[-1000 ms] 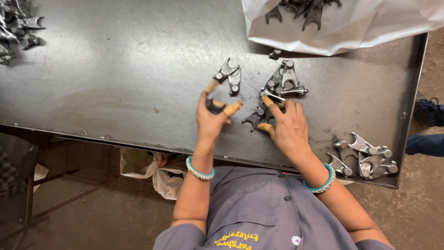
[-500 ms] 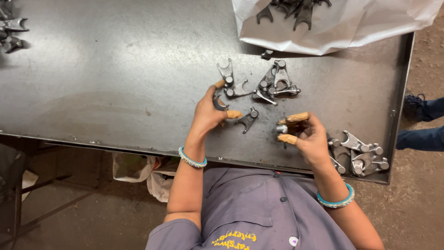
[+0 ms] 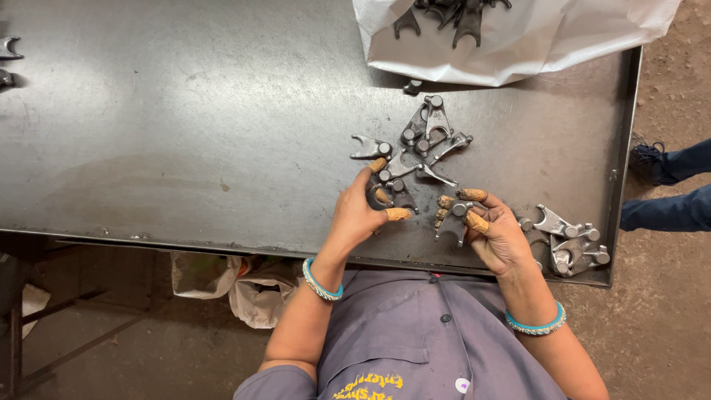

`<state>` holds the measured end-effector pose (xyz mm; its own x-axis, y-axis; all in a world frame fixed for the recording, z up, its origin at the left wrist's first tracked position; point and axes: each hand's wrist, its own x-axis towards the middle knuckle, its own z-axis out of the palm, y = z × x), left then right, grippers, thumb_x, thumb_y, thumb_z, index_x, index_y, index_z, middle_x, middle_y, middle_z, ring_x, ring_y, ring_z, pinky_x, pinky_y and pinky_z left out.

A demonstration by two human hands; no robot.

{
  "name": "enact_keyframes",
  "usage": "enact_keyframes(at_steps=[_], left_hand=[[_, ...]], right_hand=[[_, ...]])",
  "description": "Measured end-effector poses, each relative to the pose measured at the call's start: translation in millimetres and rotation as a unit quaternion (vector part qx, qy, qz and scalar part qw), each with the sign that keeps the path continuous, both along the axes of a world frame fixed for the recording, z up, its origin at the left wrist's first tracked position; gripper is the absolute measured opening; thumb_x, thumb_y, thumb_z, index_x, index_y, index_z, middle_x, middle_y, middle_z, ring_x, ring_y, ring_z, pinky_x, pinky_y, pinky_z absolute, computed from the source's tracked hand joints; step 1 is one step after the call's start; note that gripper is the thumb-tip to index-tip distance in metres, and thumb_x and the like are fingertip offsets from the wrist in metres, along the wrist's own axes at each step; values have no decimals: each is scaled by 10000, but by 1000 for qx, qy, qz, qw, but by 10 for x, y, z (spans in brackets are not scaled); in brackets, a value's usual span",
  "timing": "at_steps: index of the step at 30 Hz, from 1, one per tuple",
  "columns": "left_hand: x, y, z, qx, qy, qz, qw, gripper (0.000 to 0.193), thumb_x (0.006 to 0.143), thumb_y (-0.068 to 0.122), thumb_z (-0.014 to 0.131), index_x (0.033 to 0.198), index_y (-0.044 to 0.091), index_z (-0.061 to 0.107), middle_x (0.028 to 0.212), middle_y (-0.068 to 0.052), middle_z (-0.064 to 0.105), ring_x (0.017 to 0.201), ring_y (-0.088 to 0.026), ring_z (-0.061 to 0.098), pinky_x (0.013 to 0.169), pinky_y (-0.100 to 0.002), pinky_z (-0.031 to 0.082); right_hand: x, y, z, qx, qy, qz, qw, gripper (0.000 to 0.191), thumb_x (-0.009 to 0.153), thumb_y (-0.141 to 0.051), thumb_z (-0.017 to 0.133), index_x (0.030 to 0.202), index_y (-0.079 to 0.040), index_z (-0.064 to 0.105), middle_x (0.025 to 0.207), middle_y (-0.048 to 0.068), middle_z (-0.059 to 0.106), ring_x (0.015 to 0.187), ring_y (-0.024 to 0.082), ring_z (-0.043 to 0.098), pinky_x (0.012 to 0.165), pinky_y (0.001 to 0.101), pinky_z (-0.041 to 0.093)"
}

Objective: The person stands at a metal workbench handling small metal fork-shaped castings, picking them up one at a time, turning and rubbing them with their fingers, and placing them in a pile on the bench. They occasionally toss castings into a white bag on the table and gather pieces from the pile to rework them.

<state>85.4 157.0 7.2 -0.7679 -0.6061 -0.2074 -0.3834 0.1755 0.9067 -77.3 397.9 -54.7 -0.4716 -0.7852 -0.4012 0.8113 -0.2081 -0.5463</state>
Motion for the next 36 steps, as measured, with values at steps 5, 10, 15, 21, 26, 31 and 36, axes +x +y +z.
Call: enact_keyframes(at_steps=[5,10,15,21,26,31,36], left_hand=[[-5,210,15,-15,-13,86,996,761,659,221,942,1325,70,606,815,-38,717,732,-162,693,692,-320,560],[61,374,-55,75,59,70,993,556,711,157,981,1180,43,706,835,-45,694,751,-102,618,701,-256,540],[98,440,-199,342,125,8,931,524,734,66,867,1206,20,646,974,-16,760,769,-67,665,588,-222,528],[138,434,-307,420,153,35,894,491,763,-14,840,1204,0,625,922,-54,721,769,-120,690,590,-271,574],[276,304,-322,415,184,36,890,530,747,-14,832,1230,22,615,900,-39,701,774,-114,681,613,-273,584],[441,176,-315,333,189,51,922,498,770,-7,852,1212,15,623,859,-37,697,748,-92,643,618,-256,561],[622,36,-290,227,178,98,952,451,788,13,850,1184,19,635,847,-22,700,740,-62,625,622,-237,544]], right_hand=[[23,-15,81,50,43,-2,998,392,884,29,737,1252,-12,608,1169,180,722,953,190,717,750,295,589],[38,-38,121,35,50,1,998,389,886,50,739,1253,-18,630,1157,144,722,982,178,705,792,278,571],[78,-111,133,12,49,10,999,396,886,64,743,1256,-24,633,1152,114,724,998,170,691,814,278,562],[188,-273,196,33,47,34,998,386,873,56,715,1236,-44,628,1151,95,724,1044,175,695,903,308,566],[229,-439,321,62,150,68,984,358,905,53,696,1249,-14,623,1156,93,727,1044,176,691,882,324,575],[266,-609,576,117,349,76,927,411,826,8,781,1218,-31,661,1162,52,732,1063,153,675,924,311,580],[283,-795,893,288,750,21,596,323,858,-59,855,1150,-91,722,1131,73,722,1032,247,597,909,389,518]])
